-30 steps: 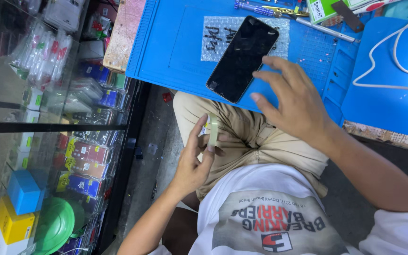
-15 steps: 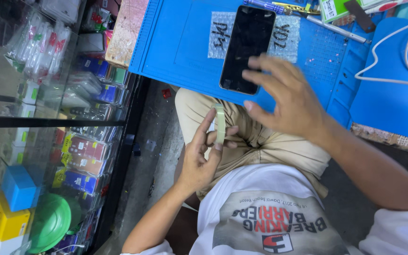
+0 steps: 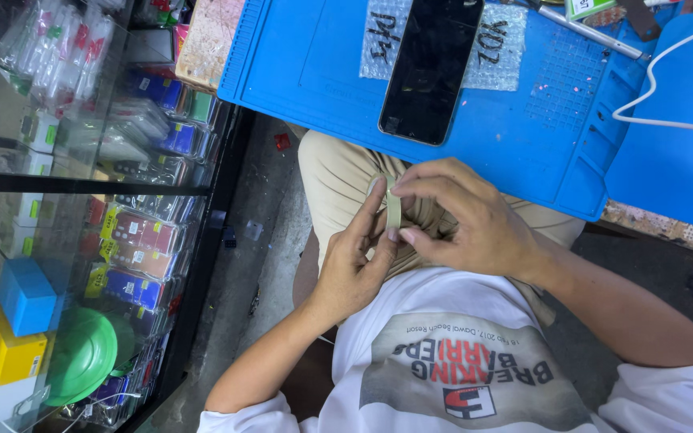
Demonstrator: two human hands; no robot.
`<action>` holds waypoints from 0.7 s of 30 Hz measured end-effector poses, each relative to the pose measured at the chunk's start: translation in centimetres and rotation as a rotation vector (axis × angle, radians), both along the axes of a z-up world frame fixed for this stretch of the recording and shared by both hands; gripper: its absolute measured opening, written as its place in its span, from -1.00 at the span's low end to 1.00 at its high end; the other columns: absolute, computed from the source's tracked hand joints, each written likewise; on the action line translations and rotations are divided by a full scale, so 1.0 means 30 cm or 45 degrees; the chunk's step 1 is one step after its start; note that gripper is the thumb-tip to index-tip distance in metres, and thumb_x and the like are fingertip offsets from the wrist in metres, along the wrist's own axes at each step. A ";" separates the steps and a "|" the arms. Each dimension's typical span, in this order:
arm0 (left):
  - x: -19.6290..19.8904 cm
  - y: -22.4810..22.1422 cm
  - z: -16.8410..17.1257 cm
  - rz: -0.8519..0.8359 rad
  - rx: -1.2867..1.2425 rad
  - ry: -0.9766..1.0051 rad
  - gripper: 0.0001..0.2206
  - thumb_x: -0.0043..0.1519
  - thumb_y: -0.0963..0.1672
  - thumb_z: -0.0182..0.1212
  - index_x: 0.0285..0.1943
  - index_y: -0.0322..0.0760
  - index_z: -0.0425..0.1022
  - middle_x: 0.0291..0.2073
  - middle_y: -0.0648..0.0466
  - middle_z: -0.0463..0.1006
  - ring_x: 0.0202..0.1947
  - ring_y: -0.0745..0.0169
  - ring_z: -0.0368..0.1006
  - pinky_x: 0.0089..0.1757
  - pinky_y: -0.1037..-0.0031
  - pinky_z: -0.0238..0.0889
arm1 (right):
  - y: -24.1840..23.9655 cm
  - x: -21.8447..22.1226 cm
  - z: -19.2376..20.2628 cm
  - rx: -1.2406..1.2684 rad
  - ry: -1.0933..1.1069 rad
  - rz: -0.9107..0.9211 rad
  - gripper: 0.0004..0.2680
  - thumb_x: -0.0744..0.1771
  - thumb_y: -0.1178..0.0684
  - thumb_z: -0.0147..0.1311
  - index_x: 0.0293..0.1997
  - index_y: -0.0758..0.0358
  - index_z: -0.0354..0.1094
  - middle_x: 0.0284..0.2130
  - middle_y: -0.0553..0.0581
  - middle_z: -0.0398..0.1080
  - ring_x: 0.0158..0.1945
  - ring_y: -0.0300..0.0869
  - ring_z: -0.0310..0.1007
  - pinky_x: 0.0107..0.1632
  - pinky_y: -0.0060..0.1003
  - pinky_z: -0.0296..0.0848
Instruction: The person removes the back cover of a phone, applies adhesive from a tube to the frame, and secures the components with tape.
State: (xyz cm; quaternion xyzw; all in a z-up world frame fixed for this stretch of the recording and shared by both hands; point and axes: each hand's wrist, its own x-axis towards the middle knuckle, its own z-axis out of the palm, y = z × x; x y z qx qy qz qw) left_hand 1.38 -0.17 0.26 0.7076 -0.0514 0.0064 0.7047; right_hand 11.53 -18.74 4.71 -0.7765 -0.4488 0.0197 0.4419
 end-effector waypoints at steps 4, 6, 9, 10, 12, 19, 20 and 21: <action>-0.002 0.000 0.038 0.014 0.107 0.078 -0.40 0.38 -0.27 0.01 0.62 -0.38 -0.10 0.18 -0.19 0.59 0.09 0.18 0.62 -0.07 0.52 0.46 | -0.028 0.000 0.002 -0.047 -0.192 0.108 -0.67 0.24 0.23 0.30 0.11 0.27 0.36 0.03 0.20 0.36 0.08 -0.01 0.47 0.09 -0.19 0.52; 0.004 0.001 0.052 0.017 0.159 0.158 -0.40 0.34 -0.26 0.04 0.59 -0.38 -0.05 0.08 -0.17 0.65 0.06 0.19 0.64 -0.28 0.55 0.44 | -0.027 0.000 -0.008 -0.010 -0.194 0.067 -0.69 0.25 0.22 0.31 0.07 0.28 0.36 0.00 0.19 0.38 0.05 -0.01 0.47 0.06 -0.20 0.52; 0.005 -0.016 0.066 0.022 0.244 0.156 -0.40 0.32 -0.25 0.08 0.57 -0.40 0.00 0.09 -0.18 0.64 -0.03 0.16 0.68 -0.30 0.53 0.43 | -0.017 0.001 -0.026 0.040 -0.136 -0.059 -0.73 0.28 0.22 0.32 0.04 0.30 0.37 -0.05 0.20 0.43 -0.02 -0.04 0.51 0.00 -0.22 0.52; 0.003 -0.020 0.066 0.012 0.219 0.094 -0.41 0.34 -0.26 0.07 0.58 -0.42 -0.02 0.08 -0.19 0.64 0.02 0.14 0.66 -0.19 0.51 0.44 | -0.013 0.001 -0.031 0.058 -0.105 -0.108 -0.75 0.29 0.22 0.31 0.02 0.31 0.38 -0.08 0.21 0.46 -0.04 -0.05 0.53 -0.02 -0.23 0.52; -0.002 -0.027 0.064 -0.008 0.169 -0.030 -0.41 0.37 -0.27 0.04 0.60 -0.45 -0.05 0.08 -0.22 0.64 0.11 0.09 0.63 0.05 0.47 0.46 | -0.015 -0.002 -0.035 0.100 -0.076 -0.187 -0.80 0.31 0.24 0.30 -0.01 0.31 0.39 -0.12 0.20 0.50 -0.07 -0.06 0.57 -0.03 -0.24 0.53; -0.006 -0.024 0.052 -0.031 0.200 0.014 -0.41 0.35 -0.28 0.04 0.59 -0.46 -0.03 0.06 -0.24 0.64 0.12 0.02 0.62 0.10 0.40 0.44 | -0.035 0.014 -0.039 0.125 -0.082 -0.248 -0.85 0.32 0.24 0.30 -0.10 0.34 0.42 -0.19 0.19 0.54 -0.13 -0.08 0.60 -0.10 -0.26 0.55; -0.005 -0.025 0.052 -0.029 0.202 0.012 -0.41 0.35 -0.28 0.04 0.59 -0.46 -0.03 0.07 -0.24 0.63 0.12 0.02 0.62 0.10 0.40 0.45 | -0.037 0.017 -0.038 0.115 -0.094 -0.252 -0.86 0.32 0.24 0.30 -0.11 0.34 0.42 -0.19 0.19 0.54 -0.13 -0.09 0.60 -0.11 -0.27 0.55; -0.003 -0.026 0.053 -0.028 0.204 0.010 -0.41 0.35 -0.28 0.04 0.59 -0.46 -0.02 0.09 -0.25 0.62 0.12 0.01 0.62 0.10 0.40 0.45 | -0.037 0.019 -0.036 0.105 -0.106 -0.257 -0.87 0.32 0.24 0.30 -0.12 0.34 0.43 -0.19 0.18 0.54 -0.13 -0.10 0.61 -0.12 -0.28 0.56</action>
